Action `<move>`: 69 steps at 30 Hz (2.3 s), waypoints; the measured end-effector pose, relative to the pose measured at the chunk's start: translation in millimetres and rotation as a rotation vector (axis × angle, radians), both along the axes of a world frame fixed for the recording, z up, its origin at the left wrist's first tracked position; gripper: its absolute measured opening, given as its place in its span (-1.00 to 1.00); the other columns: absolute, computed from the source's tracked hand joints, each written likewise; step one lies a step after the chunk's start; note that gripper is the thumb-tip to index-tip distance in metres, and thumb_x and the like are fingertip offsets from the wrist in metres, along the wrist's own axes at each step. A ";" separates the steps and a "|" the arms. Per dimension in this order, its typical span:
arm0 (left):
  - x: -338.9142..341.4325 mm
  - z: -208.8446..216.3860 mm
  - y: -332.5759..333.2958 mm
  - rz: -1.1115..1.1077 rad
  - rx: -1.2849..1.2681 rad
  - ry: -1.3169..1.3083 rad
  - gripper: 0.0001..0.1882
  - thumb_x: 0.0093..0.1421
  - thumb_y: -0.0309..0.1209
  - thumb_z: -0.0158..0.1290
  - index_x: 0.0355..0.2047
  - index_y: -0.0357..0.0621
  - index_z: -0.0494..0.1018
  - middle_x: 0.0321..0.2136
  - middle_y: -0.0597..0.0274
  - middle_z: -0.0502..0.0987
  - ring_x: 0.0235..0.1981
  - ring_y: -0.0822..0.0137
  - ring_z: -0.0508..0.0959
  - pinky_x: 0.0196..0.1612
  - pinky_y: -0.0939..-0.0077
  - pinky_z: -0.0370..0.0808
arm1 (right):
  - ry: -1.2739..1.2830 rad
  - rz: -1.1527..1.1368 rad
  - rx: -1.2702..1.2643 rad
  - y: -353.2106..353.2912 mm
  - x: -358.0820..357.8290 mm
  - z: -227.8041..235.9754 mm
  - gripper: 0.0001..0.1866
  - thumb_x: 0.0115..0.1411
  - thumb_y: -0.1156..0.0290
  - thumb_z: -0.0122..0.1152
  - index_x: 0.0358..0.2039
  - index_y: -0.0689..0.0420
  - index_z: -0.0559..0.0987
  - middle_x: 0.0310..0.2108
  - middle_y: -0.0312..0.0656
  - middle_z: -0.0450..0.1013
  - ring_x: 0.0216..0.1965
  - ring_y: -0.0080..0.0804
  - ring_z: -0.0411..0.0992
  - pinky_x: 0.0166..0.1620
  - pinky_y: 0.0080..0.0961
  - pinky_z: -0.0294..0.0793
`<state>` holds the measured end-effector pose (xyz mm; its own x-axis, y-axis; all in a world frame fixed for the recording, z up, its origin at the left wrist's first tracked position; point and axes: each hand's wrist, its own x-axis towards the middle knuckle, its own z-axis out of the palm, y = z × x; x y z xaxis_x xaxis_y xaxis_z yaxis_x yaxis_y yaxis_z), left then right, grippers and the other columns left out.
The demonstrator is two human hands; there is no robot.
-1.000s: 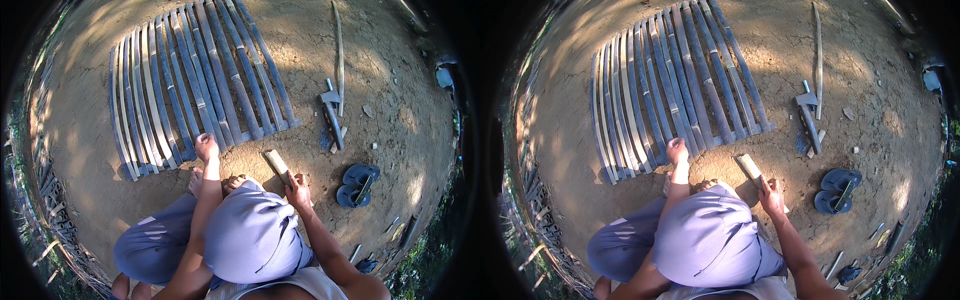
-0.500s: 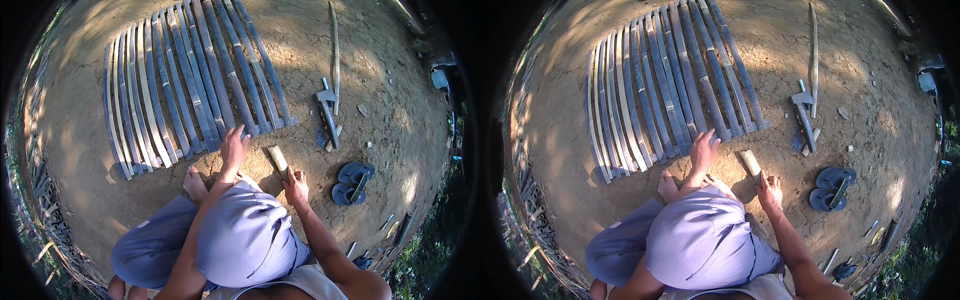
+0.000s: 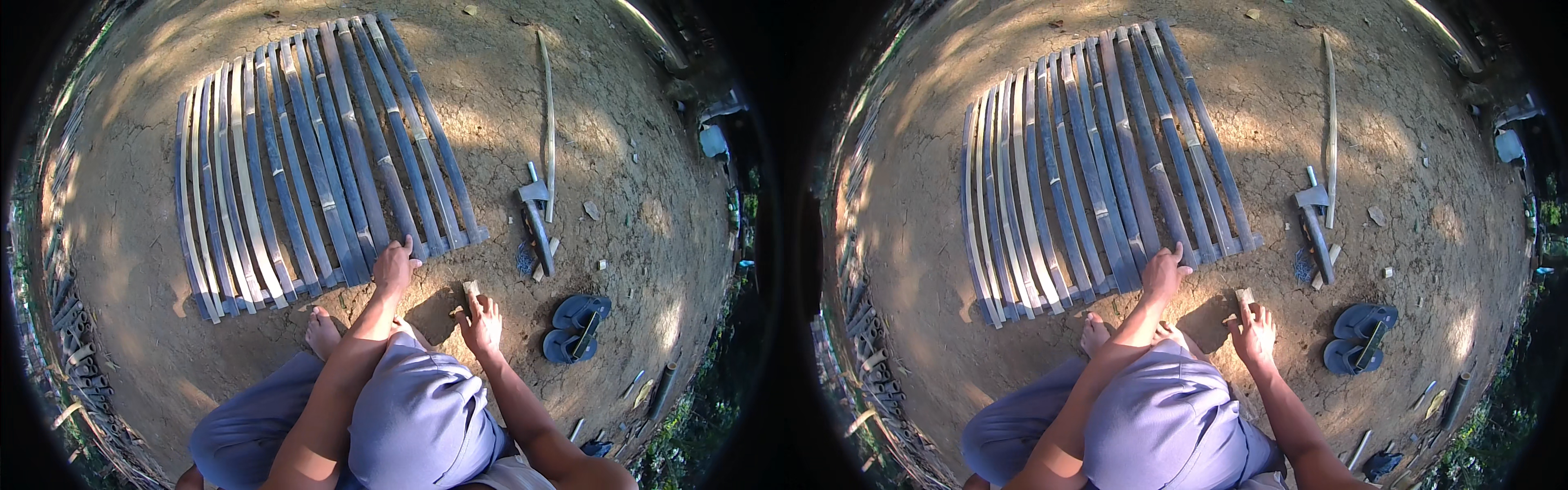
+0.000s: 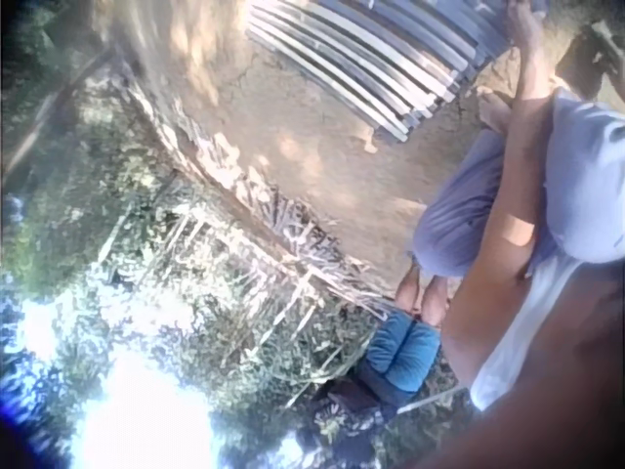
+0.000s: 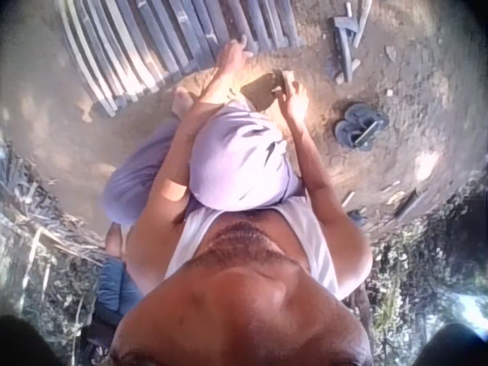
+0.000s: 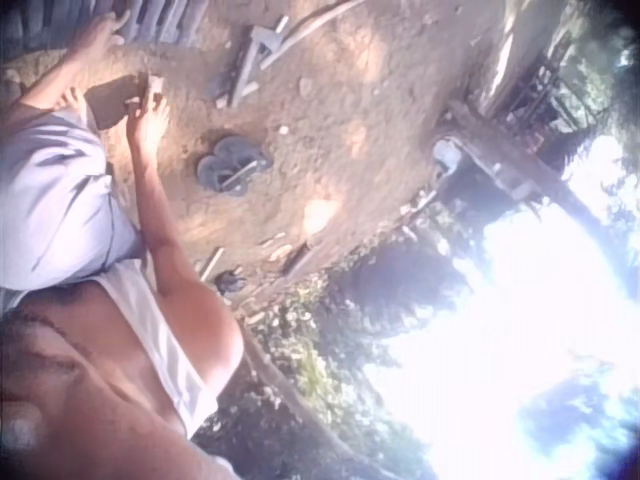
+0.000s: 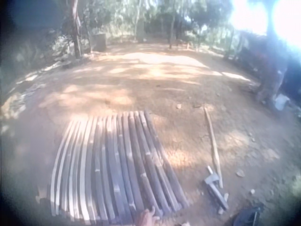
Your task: The person assembles a bamboo mat by aligning bamboo slats on a dirt surface and then using a small hammer and wooden block to secure the edges.
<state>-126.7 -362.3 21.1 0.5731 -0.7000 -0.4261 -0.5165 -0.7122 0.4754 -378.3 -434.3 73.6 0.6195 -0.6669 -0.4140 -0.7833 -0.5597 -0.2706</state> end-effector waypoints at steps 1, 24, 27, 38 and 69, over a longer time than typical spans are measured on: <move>2.0 -3.0 2.0 -0.008 -0.015 -0.019 -0.26 0.19 -0.14 0.22 0.35 0.01 0.28 -0.24 0.04 0.53 -0.22 0.10 0.60 -0.21 0.18 0.57 | -0.030 0.011 0.008 -2.9 11.0 1.4 -0.29 0.16 0.12 0.32 0.31 -0.03 0.37 0.10 -0.10 0.35 0.11 -0.04 0.33 0.13 -0.05 0.36; 10.5 19.5 -5.4 0.001 0.206 -0.014 -0.32 0.12 0.04 0.28 0.26 0.45 0.39 -0.26 0.05 0.67 -0.20 0.03 0.68 -0.22 0.14 0.59 | -0.392 0.119 0.011 -15.9 99.5 0.6 -0.54 0.20 0.31 0.27 0.12 0.08 0.56 -0.07 -0.08 0.49 0.00 -0.04 0.44 0.05 -0.15 0.45; 10.6 18.2 -8.0 0.007 0.194 -0.030 -0.33 0.11 0.05 0.29 0.25 0.46 0.41 -0.22 0.06 0.67 -0.17 0.02 0.68 -0.20 0.13 0.59 | -0.394 -0.094 -0.067 -51.9 57.7 -5.0 -0.58 0.19 0.35 0.25 0.10 0.04 0.58 -0.17 -0.03 0.51 -0.10 0.01 0.48 -0.04 -0.13 0.50; 11.7 23.9 -21.1 0.039 0.252 0.075 -0.35 0.13 -0.05 0.31 0.25 0.33 0.42 -0.16 0.02 0.66 -0.10 0.02 0.66 -0.10 0.16 0.57 | -0.175 -0.637 -0.200 -161.4 -11.4 -71.2 -0.71 0.21 0.24 0.26 -0.09 0.01 0.70 -0.24 0.04 0.61 -0.16 0.05 0.58 -0.08 -0.15 0.53; 16.7 -1.5 -1.0 0.107 -0.022 0.112 -0.71 0.20 -0.20 0.19 -0.08 0.11 0.60 -0.34 0.00 0.62 -0.24 -0.04 0.64 -0.17 0.11 0.55 | -0.768 -0.184 0.121 -17.3 157.2 -67.0 -0.93 0.16 0.53 0.33 -0.32 0.15 0.68 -0.34 -0.08 0.63 -0.34 -0.18 0.64 -0.27 -0.40 0.60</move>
